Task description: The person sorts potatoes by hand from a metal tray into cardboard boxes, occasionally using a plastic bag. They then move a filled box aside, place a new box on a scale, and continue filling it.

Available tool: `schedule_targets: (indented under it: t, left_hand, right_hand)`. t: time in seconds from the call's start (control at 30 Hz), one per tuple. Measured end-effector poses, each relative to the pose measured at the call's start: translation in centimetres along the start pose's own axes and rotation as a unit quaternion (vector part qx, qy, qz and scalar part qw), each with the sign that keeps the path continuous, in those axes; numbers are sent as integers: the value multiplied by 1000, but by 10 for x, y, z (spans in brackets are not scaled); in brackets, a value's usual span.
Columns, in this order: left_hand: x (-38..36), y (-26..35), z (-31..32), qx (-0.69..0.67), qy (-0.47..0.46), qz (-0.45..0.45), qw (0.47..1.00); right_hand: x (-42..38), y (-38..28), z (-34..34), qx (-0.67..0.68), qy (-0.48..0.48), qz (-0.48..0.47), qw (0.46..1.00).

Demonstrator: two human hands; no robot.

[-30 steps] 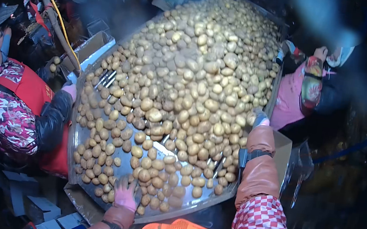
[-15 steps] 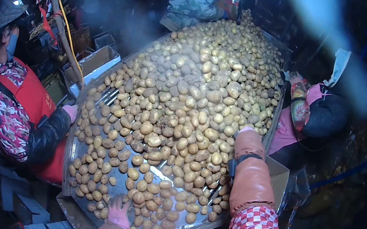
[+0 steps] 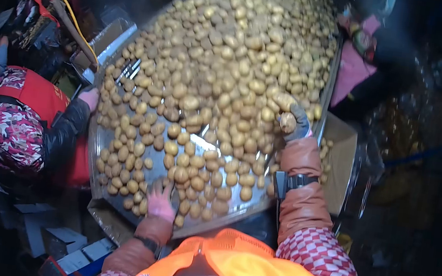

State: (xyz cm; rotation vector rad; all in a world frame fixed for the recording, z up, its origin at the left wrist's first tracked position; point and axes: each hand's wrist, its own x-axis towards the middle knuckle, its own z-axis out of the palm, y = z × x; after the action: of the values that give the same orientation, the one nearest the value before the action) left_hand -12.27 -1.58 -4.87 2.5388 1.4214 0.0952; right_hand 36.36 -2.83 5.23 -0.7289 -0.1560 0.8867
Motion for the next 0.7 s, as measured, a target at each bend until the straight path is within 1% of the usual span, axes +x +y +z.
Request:
schedule_targets:
  t: [0.03,0.13,0.23,0.27,0.4,0.5,0.57,0.63,0.67,0.7]
  left_hand:
    - [3,0,-1,6,28,22,999]
    - [5,4,-3,12,49,23,998]
    - [5,15,-17,3,33,6,999]
    - [6,10,-10,18,30,6,999]
    - [7,10,-10,13,40,16,999]
    - [6,11,-11,18,65,35,997]
    - [6,9,-10,32,59,37,997]
    - [7,7,-10,47,51,39,997]
    - [6,10,-14,43,42,38,997]
    - [6,10,-11,41,53,46,997]
  right_hand:
    - [-16,7,-2,52,-16,15,998]
    - [-60,22,-12,151,-63,38,986]
    - [-89,27,-19,210,-90,40,973]
    - [-96,27,-22,222,-97,38,969]
    - [-119,20,-30,258,-119,28,958]
    - [-133,14,-36,270,-127,17,954]
    - [-143,9,-44,271,-130,12,954]
    - [-149,5,-57,253,-121,4,960]
    - [-158,-4,-45,228,-98,-2,969]
    - [-170,-12,-32,153,11,-4,988]
